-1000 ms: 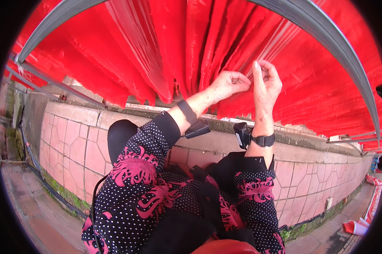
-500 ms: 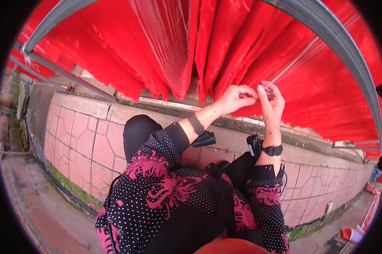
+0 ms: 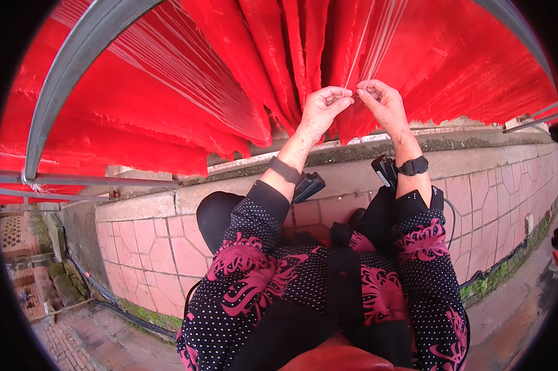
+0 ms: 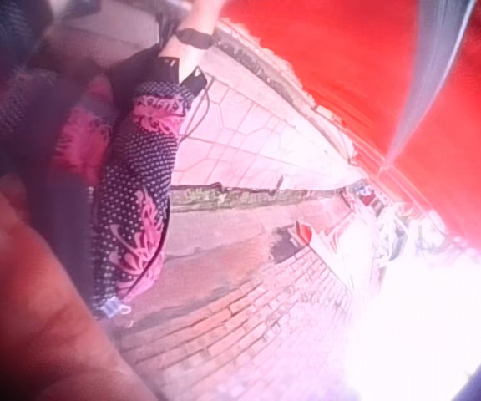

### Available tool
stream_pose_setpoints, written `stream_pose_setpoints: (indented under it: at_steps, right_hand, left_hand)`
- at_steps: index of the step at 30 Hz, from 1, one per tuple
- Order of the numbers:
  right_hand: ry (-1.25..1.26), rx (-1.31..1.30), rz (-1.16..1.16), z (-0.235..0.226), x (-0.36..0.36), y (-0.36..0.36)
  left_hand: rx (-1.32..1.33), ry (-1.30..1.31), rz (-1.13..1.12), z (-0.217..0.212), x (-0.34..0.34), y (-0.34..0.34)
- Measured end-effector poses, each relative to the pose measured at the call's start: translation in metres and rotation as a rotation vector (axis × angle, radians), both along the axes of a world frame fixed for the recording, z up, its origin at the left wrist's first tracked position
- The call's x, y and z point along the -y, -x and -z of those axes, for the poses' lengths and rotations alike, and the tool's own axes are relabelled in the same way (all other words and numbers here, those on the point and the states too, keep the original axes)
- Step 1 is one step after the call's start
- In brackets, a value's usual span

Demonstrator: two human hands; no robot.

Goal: The person repairs a red net by hand, pulling and tying individual strands to mend tears. The person works methodically along the net, securing loose threads and reinforcing the mesh structure.

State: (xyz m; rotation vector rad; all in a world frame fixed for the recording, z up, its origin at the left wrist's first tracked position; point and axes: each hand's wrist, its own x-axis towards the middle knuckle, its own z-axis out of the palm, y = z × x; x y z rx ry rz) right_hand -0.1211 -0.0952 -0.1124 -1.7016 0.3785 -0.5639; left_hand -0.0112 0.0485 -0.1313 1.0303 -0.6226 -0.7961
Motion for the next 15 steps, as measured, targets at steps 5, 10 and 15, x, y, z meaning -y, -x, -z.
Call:
stream_pose_setpoints:
  at_steps: [5,10,15]
  right_hand:
    - [-0.006,-0.024,0.013,0.011,0.000,0.000]
    - [0.108,-0.135,0.028,0.014,-0.003,-0.001]
    - [0.187,-0.166,0.026,0.010,-0.002,0.007]
  left_hand:
    - [0.037,0.002,0.027,0.006,0.004,0.004]
    - [0.023,0.010,0.069,0.008,0.006,0.013]
    - [-0.011,0.028,0.076,0.013,0.009,0.017]
